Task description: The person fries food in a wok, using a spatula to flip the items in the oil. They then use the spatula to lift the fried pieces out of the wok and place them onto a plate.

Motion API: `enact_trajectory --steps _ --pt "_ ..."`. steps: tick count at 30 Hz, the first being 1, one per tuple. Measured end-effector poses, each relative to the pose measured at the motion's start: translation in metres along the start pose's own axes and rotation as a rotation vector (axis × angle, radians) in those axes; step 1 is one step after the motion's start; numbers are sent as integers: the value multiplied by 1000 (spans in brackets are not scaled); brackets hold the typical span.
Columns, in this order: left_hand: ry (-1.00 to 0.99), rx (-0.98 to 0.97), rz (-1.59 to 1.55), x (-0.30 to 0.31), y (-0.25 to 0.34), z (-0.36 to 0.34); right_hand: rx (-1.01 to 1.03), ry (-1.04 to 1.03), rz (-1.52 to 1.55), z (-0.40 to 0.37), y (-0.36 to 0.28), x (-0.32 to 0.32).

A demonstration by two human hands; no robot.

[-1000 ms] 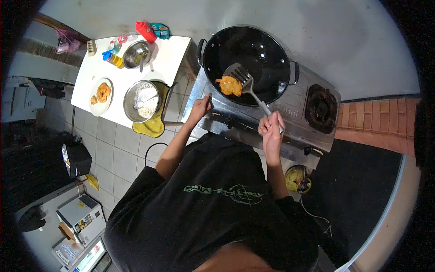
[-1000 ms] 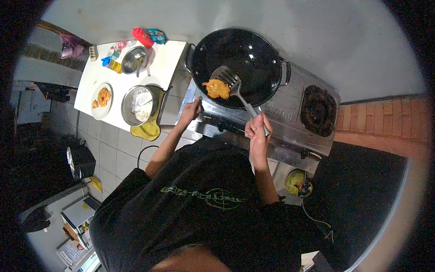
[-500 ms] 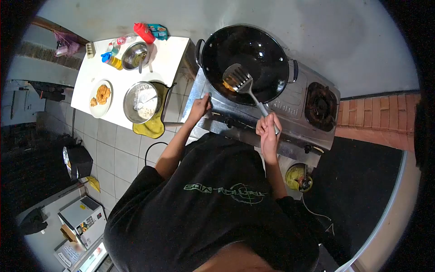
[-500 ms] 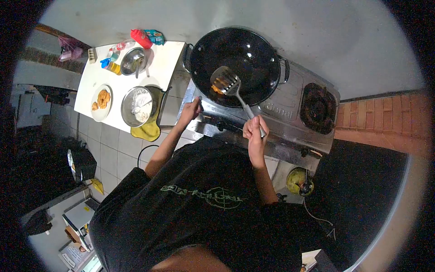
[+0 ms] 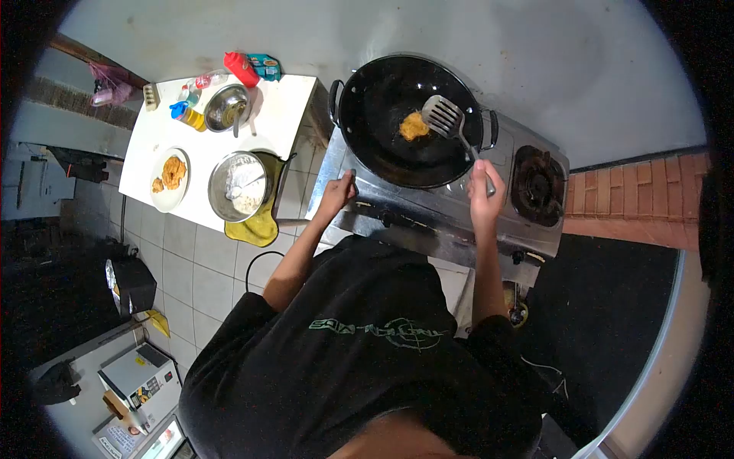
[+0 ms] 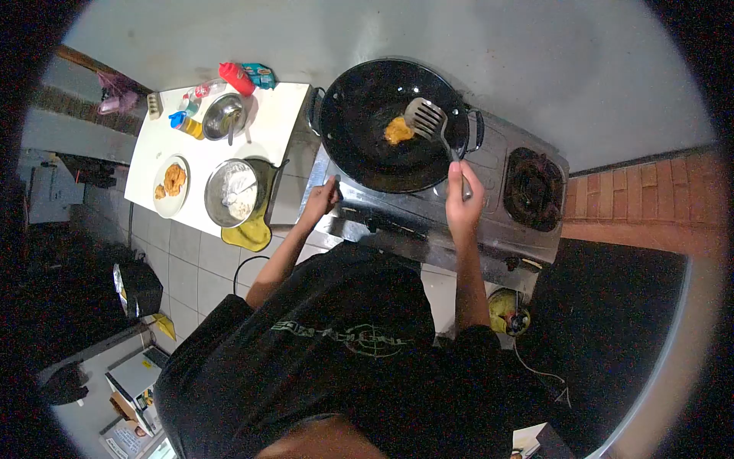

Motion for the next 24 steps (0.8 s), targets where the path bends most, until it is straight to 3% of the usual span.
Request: enact_trajectory --steps 1,5,8,15,17,18,22,24 --pt "-3 -5 1 0 -1 1 80 93 -211 4 -4 1" --pt "19 -30 20 1 -5 3 100 174 -269 11 -17 -5" --pt "33 4 4 2 -7 1 254 226 -441 7 -40 -17" --pt "67 -29 57 2 3 -1 227 190 -608 31 -68 -30" --pt "63 -28 56 2 1 2 77 144 -728 54 -70 -29" --pt "56 -58 27 2 -2 3 233 174 -695 72 -73 -26" --pt "44 -42 -2 1 -4 1 69 -35 -763 137 -87 -22" --pt "57 -9 -2 1 -8 2 -128 -251 -793 157 -78 -29"
Point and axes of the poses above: each hand's wrist, its own z-axis towards the middle knuckle, its own x-axis out of the back of the hand, y = z × x, the point moved 7 cm from there along z, towards the middle knuckle, and after that the axes turned 12 degrees about -x, right-handed, at the moved point
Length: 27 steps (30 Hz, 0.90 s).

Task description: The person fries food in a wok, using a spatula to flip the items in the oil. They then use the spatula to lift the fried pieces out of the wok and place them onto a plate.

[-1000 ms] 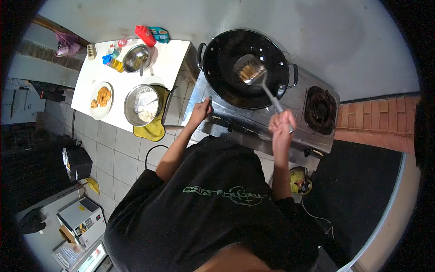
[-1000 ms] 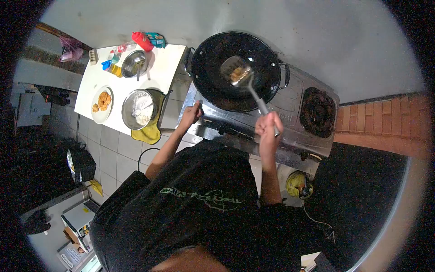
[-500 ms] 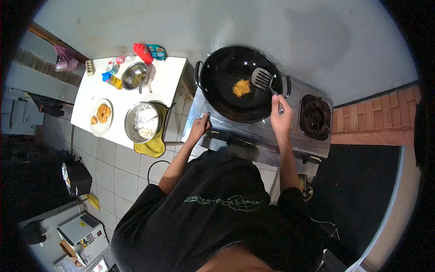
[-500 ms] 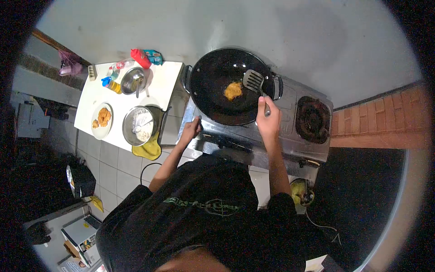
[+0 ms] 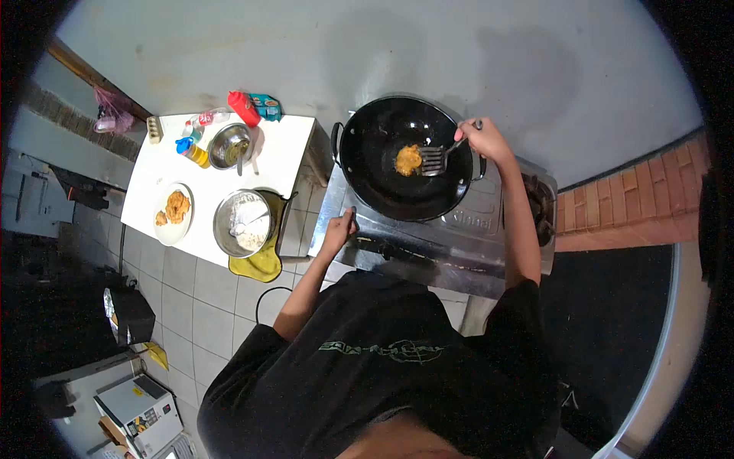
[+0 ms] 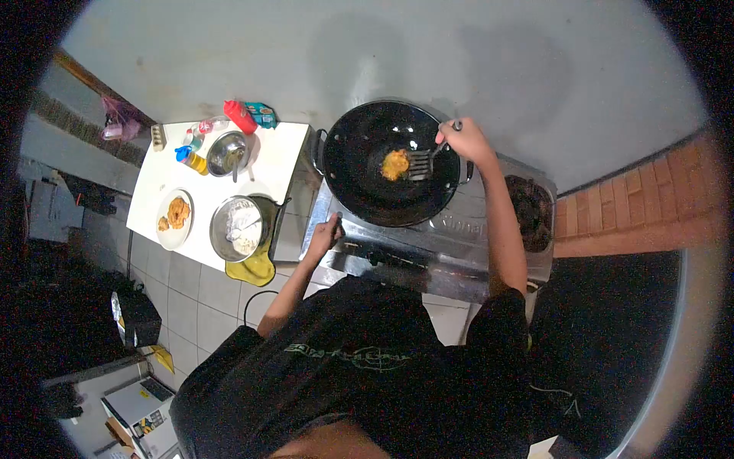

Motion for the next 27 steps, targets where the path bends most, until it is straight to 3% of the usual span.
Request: enact_trajectory --steps 1,3,5,9,15,19,25,27 --pt "28 -32 4 0 -1 1 11 -5 -11 4 0 0" --pt "86 -55 -9 2 -6 0 -7 -261 230 10 9 -25" --pt "75 -93 -43 1 -2 -3 -6 -310 299 8 15 -44" --pt "79 10 -55 1 -1 -8 33 -258 408 -4 17 -55" --pt "78 -30 -27 2 -2 -6 139 -26 469 -36 27 -63" --pt "48 -1 -24 1 8 -9 152 1 559 -75 36 -82" --pt "43 -2 -36 1 -2 -6 8 53 602 -145 47 -110" --pt "33 -8 -36 2 -6 -3 89 118 594 -159 49 -116"
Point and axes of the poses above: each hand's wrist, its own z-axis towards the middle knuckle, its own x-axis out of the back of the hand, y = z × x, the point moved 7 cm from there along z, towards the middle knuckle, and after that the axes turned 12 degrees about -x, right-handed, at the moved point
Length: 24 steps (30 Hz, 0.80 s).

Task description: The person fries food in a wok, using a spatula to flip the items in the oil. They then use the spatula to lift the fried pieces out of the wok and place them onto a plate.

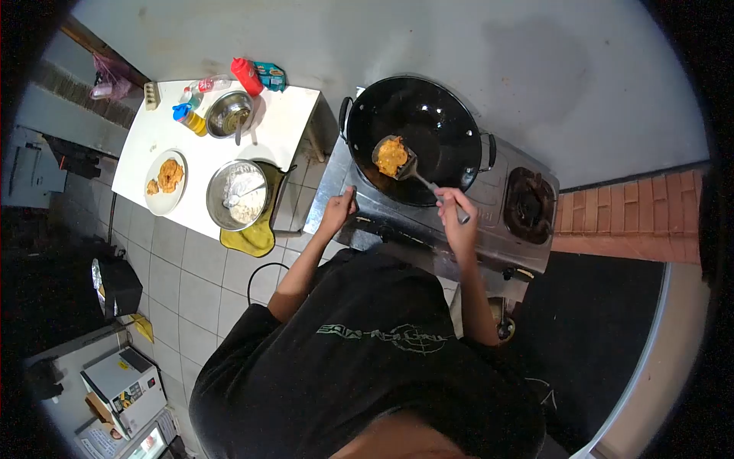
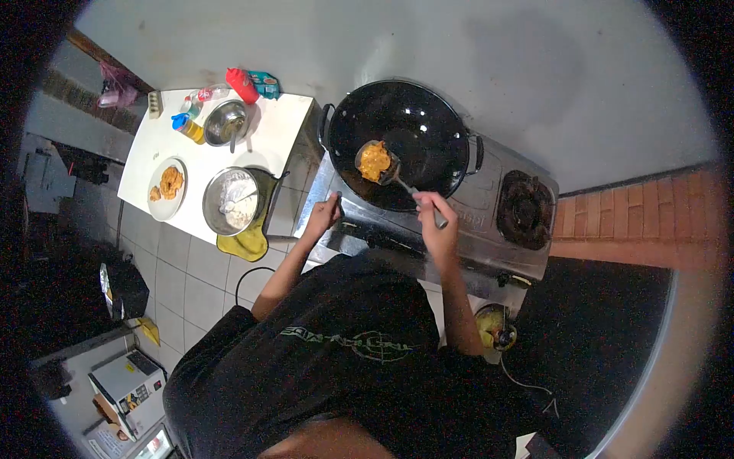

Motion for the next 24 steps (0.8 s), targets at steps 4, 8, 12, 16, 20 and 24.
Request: enact_trajectory --steps 4,8,12,16,20,24 --pt "-37 1 33 0 0 1 47 32 6 -19 14 -1" --pt "-47 26 33 0 6 -1 144 55 -18 -30 18 1" --pt "-12 4 11 -1 6 -2 223 48 -73 -35 17 6" --pt "28 100 52 1 5 -9 243 14 -60 -35 21 12" --pt "147 -76 109 -3 7 -20 313 -21 -100 -41 10 20" --pt "387 -249 221 -2 25 -42 366 -51 -97 -38 15 31"
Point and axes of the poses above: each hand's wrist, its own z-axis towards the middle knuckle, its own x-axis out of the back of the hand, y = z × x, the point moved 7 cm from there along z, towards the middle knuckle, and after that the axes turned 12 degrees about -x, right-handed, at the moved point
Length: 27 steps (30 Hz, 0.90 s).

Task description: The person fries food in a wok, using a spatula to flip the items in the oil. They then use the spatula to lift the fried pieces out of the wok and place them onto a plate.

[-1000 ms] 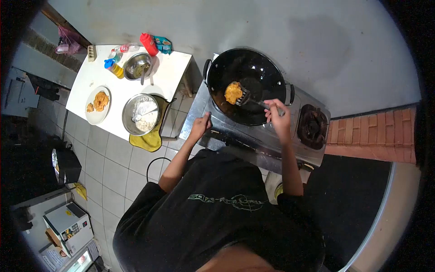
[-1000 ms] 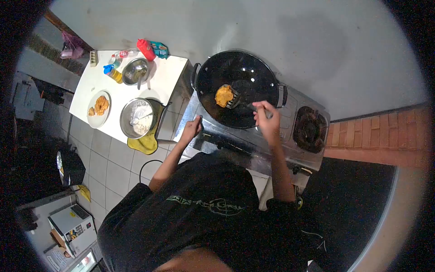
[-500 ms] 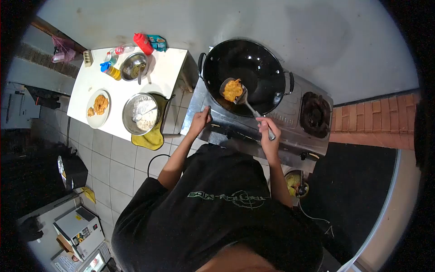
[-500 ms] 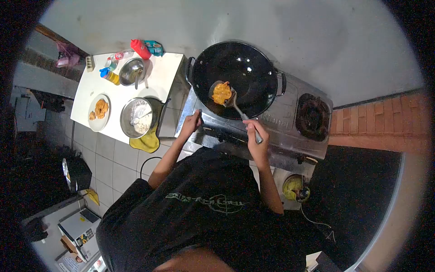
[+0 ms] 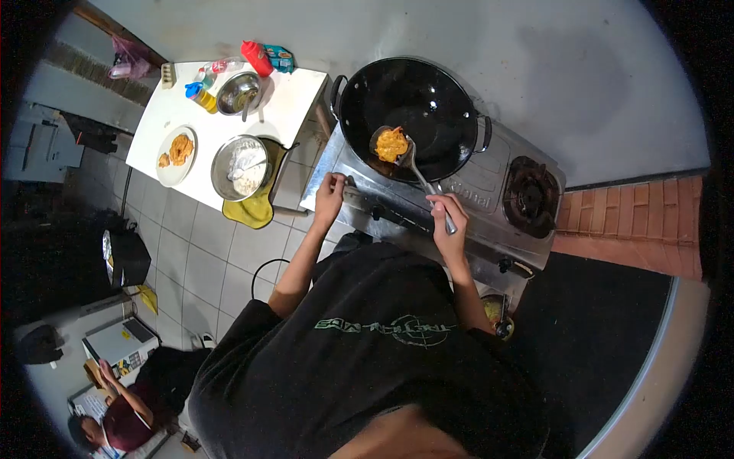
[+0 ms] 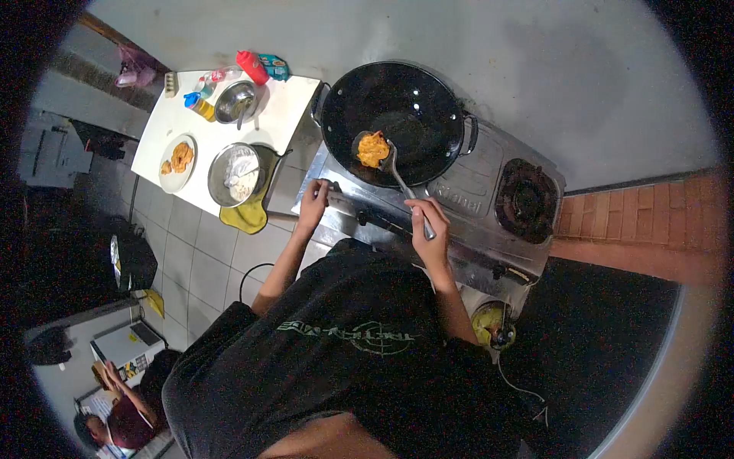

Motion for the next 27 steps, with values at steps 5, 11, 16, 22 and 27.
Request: enact_trajectory --steps 5,11,16,22,27 --pt "-111 -73 141 -3 59 -25 0 -86 16 4 7 11" --pt "-94 -85 185 -3 51 -46 93 -122 39 11 2 23" --pt "-108 -84 215 -10 48 -44 129 -146 27 19 2 36" --pt "-182 -258 391 -19 70 -15 95 -142 22 23 4 42" --pt "-289 -177 347 -14 46 14 83 -76 7 15 -3 35"
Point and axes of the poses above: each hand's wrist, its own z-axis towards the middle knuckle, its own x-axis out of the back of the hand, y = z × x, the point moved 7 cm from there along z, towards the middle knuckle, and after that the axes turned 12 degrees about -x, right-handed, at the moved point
